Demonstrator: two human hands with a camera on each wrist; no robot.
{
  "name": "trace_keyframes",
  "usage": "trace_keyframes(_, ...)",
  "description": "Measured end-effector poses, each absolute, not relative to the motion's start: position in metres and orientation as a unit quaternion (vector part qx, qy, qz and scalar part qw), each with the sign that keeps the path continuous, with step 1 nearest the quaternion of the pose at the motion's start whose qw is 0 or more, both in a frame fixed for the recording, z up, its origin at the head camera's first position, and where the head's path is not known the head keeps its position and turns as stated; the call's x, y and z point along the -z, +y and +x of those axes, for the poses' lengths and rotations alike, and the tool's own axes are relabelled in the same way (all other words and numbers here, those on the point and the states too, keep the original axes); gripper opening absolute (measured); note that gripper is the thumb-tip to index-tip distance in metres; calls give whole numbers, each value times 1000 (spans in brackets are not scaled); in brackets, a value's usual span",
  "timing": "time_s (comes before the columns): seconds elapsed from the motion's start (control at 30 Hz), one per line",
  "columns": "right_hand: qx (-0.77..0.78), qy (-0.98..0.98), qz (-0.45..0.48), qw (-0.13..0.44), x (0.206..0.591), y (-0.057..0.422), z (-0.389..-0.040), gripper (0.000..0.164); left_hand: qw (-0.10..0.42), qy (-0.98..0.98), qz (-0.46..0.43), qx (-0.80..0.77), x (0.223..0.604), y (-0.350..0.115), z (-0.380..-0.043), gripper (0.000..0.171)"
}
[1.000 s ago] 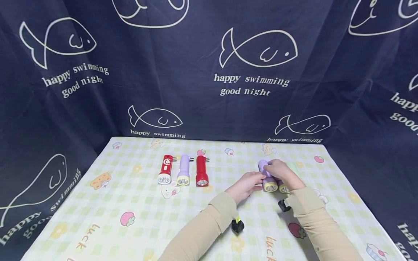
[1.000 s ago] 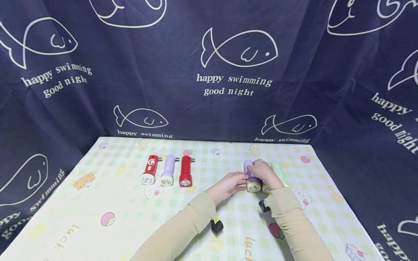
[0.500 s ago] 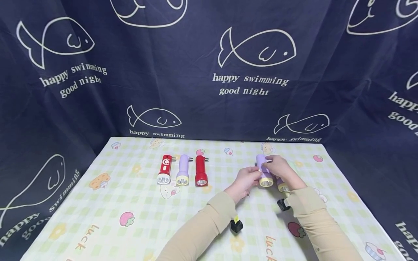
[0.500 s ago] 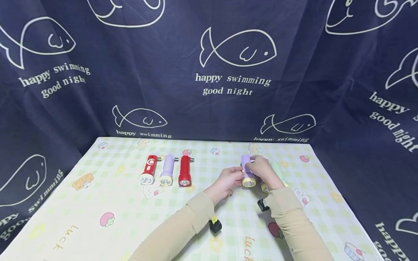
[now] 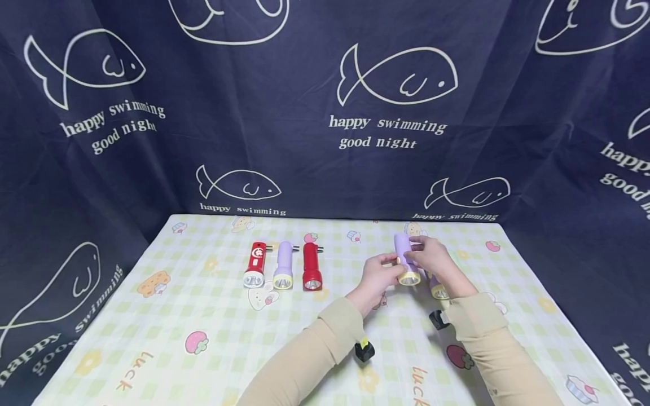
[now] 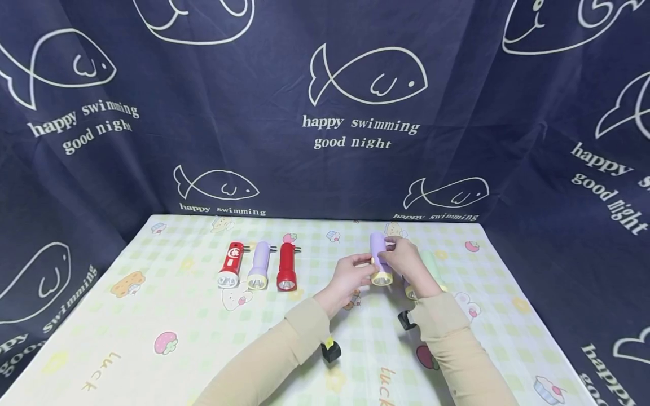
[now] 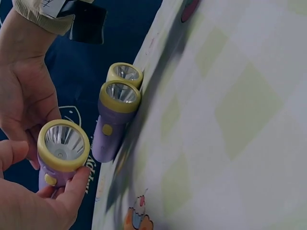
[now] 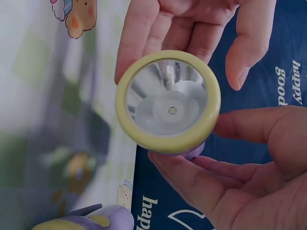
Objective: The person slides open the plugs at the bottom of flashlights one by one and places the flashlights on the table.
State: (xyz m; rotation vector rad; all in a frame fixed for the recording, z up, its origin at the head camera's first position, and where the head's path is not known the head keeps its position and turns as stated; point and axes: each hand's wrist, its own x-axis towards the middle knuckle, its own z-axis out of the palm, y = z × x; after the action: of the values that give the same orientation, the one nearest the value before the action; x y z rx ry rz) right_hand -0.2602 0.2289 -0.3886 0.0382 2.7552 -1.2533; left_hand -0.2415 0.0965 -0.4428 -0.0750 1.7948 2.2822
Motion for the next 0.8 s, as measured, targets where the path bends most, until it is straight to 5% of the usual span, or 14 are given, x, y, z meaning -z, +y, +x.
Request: trace_keyframes(0.8,452,891,-10,-43,382,218,-250,56,43,623,-44,-780,428,83,-234,39)
